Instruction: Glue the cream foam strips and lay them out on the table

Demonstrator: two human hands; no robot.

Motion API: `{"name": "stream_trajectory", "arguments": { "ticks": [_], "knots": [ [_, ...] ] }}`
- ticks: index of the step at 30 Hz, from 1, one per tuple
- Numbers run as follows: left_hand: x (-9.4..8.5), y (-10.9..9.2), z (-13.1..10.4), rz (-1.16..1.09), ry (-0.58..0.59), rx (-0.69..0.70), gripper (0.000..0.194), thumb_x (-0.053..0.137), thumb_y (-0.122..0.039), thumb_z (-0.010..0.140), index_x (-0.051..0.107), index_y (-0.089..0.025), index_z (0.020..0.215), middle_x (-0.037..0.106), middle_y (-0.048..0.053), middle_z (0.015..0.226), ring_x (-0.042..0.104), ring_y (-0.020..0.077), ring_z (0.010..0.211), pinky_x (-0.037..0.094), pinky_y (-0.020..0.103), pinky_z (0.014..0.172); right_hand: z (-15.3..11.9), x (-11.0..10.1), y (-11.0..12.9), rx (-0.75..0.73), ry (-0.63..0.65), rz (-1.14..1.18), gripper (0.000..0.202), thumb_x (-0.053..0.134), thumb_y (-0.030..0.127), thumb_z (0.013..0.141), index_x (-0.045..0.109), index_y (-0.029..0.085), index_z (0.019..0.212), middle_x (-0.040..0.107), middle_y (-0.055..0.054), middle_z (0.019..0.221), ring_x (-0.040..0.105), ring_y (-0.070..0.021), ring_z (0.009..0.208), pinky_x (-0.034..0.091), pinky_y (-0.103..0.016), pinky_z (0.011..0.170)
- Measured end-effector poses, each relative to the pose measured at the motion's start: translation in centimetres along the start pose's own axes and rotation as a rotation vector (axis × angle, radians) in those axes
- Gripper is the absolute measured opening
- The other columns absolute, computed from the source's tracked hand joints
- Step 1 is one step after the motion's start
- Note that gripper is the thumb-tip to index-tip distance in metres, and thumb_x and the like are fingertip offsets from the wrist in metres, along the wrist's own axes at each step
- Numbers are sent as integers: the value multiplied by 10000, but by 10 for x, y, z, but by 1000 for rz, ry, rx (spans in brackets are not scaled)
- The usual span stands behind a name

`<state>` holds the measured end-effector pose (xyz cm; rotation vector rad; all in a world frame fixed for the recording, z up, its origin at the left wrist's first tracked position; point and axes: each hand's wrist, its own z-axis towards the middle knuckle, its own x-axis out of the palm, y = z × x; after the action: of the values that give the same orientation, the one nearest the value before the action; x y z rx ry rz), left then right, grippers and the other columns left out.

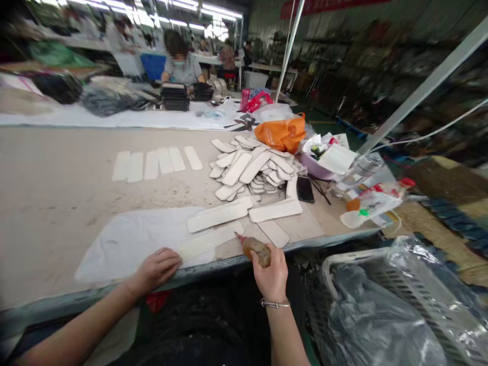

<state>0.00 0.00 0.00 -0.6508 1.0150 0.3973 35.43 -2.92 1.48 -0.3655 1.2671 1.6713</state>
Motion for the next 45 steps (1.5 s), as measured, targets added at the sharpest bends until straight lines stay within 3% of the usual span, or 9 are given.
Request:
{"name": "stream_trajectory", "arguments": {
  "ticks": [5,9,13,16,21,24,35,45],
  "knots": [
    [2,0,1,-10,15,-26,141,515,-137,838,618,-172,929,620,68,877,559,158,828,495,296,753,-3,4,15,-91,-23,166,347,646,342,763,510,185,1041,570,-77,915,559,-223,858,499,-360,756],
    [0,-2,2,-18,37,-43,150,510,-130,844,611,-174,946,603,75,914,547,163,854,493,304,774,-15,15,47,-108,132,404,360,654,280,754,495,204,1068,568,-67,936,558,-211,866,495,-357,773],
    [-1,-4,3,-14,43,-43,175,508,-132,848,607,-171,987,595,81,932,546,165,874,498,303,789,-20,24,66,-137,290,464,362,657,247,740,500,215,1065,564,-58,934,553,-205,865,494,-353,777],
    [-1,-4,2,-7,26,-55,166,510,-125,847,612,-168,971,594,81,937,547,160,876,499,294,790,-15,24,56,-95,272,396,327,640,255,754,512,216,1053,561,-56,918,552,-200,845,495,-352,763],
    [1,-1,2,0,-8,-19,182,539,-121,830,625,-169,984,626,75,949,566,162,886,506,295,812,-1,13,14,-22,46,222,310,620,326,773,524,196,1037,574,-68,921,558,-214,861,498,-375,783],
    [3,1,2,4,-31,-8,178,555,-122,821,636,-166,974,639,73,932,576,161,874,510,296,808,5,8,1,37,-35,185,330,630,360,760,529,193,1027,589,-71,941,568,-218,871,501,-372,779],
    [3,3,3,-9,-40,2,175,549,-120,831,639,-170,972,650,65,916,589,148,857,514,287,801,19,19,-4,72,-56,175,355,625,381,757,527,191,1041,595,-69,943,565,-219,880,487,-375,800],
    [5,4,1,-17,-18,-16,175,535,-138,838,632,-173,980,642,77,927,589,159,867,517,307,804,4,-1,-8,79,-86,140,351,643,371,745,531,186,1022,592,-71,936,569,-215,868,489,-368,798]
  ]
}}
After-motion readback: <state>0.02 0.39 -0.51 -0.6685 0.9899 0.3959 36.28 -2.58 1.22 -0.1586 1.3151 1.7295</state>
